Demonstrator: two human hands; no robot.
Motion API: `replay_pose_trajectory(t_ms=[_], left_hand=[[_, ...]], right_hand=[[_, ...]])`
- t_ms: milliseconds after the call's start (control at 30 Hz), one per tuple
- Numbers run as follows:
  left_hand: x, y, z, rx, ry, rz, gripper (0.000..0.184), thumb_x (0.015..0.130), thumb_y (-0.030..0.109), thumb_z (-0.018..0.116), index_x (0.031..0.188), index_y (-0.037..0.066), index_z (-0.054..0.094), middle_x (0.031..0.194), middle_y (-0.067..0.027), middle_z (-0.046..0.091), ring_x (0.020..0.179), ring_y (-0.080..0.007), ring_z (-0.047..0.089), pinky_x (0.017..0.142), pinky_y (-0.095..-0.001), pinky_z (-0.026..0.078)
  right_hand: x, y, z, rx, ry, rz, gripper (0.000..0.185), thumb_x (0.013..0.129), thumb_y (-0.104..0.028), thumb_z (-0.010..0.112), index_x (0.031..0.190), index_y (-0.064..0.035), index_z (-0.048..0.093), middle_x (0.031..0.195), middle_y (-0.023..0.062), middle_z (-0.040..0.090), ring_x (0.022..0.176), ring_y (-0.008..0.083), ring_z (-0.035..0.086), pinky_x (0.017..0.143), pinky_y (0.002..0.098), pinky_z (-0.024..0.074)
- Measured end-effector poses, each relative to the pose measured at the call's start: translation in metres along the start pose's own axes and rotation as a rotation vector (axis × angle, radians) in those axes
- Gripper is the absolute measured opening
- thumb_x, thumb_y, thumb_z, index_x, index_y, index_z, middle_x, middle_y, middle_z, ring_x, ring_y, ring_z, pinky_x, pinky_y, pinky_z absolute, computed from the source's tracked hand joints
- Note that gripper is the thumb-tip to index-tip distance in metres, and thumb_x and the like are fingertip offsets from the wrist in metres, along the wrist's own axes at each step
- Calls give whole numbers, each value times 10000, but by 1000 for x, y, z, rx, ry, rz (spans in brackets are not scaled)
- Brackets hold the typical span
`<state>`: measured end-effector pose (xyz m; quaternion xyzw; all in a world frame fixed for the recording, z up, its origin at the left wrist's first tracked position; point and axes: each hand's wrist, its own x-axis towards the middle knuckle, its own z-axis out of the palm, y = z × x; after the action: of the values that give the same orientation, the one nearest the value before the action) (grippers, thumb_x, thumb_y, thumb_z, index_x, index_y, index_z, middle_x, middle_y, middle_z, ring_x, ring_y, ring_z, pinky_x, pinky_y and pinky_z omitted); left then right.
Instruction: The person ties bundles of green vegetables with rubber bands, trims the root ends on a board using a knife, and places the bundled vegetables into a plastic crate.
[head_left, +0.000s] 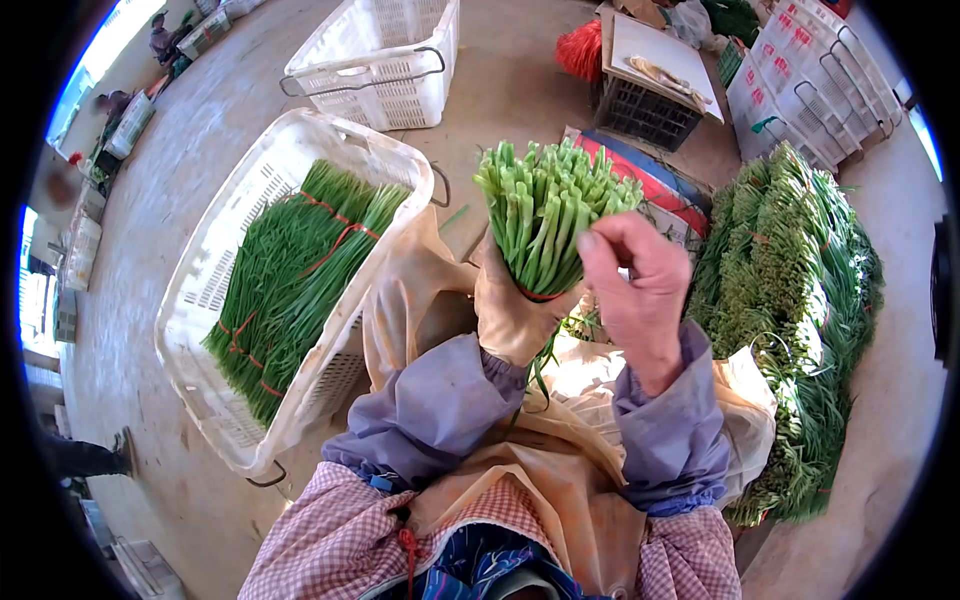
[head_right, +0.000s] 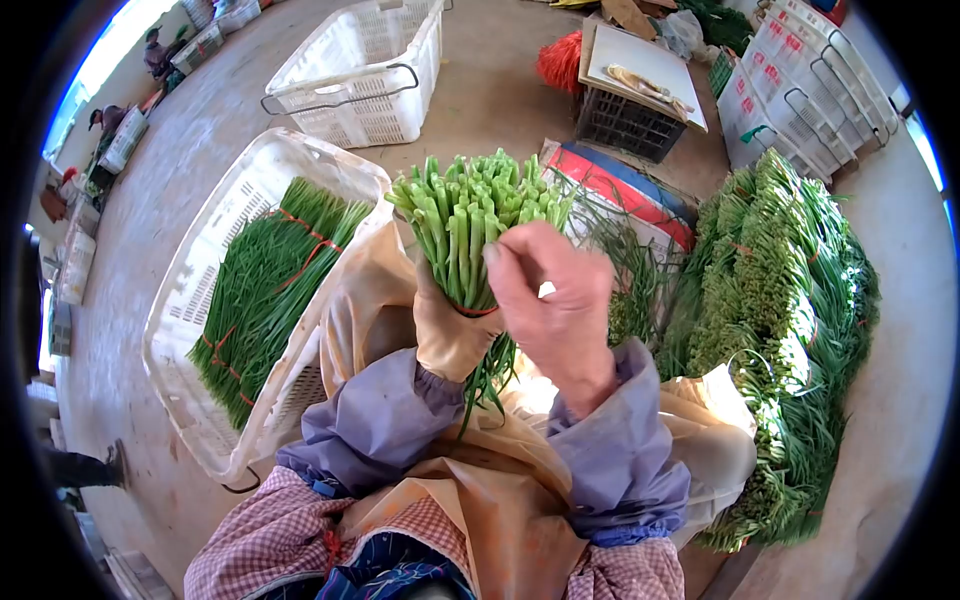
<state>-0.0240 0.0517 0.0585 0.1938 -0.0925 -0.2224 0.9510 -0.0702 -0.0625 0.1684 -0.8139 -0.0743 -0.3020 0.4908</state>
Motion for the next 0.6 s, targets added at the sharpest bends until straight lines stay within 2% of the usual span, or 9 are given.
replay_pose_trajectory(t_ms=[33,100,167,200,267,367,433,467,600], left_hand=[[1,3,3,-331,7,-155,431,993,190,535,1387,117,377,1357,-103,534,1273,-274,515,1036,-449,487],[0,13,33,7,120,-22,792,746,38,817,1389,48,356,1300,-141,574,1178,-239,598,957,-387,532],[-4,-1,15,827,-1,352,700,789,31,787,1349,64,369,1314,-134,568,1172,-256,607,977,-404,528],[-3,1,10,917,22,311,908,743,56,820,1454,66,255,1360,-140,532,1208,-241,581,987,-375,514],[-4,4,20,847,40,261,909,738,45,822,1445,52,250,1355,-145,534,1207,-237,581,989,-372,513],[-5,0,23,763,25,263,860,729,21,827,1395,39,284,1306,-136,558,1172,-224,597,976,-363,517],[-7,0,35,719,70,298,766,715,13,846,1319,23,376,1222,-113,600,1102,-205,628,945,-343,527],[-9,5,26,1180,157,303,771,713,26,854,1318,25,377,1220,-114,599,1096,-202,627,944,-343,526],[-5,-6,13,957,52,290,784,719,9,841,1336,28,359,1233,-121,592,1103,-214,625,935,-353,535]], right_hand=[[2,0,-11,212,-42,59,108,886,-66,684,935,-39,592,659,74,610,523,145,589,436,315,440],[-12,-13,-46,1149,-37,214,41,879,-26,647,917,-28,632,639,70,611,526,130,582,451,272,451],[-18,-8,-82,904,-266,295,11,872,-35,646,869,-27,639,632,74,616,527,140,586,468,283,460],[-20,-4,-100,778,-380,327,28,869,-39,646,845,-27,642,629,76,619,528,145,588,477,289,464],[-22,0,-117,521,-598,384,70,863,-48,646,796,-27,649,622,79,625,529,155,592,494,301,473],[-48,50,-78,-932,-259,58,79,852,-12,667,790,-5,619,616,69,578,575,133,603,515,278,446],[-40,29,-65,-503,-30,126,85,829,9,692,863,-15,617,675,55,589,615,103,584,557,260,457],[-40,18,-52,-279,86,171,126,818,19,704,899,-21,616,705,48,595,635,88,574,578,251,462],[-22,16,-17,-195,214,-67,184,800,37,727,937,-6,612,786,79,623,632,166,606,602,267,487]])
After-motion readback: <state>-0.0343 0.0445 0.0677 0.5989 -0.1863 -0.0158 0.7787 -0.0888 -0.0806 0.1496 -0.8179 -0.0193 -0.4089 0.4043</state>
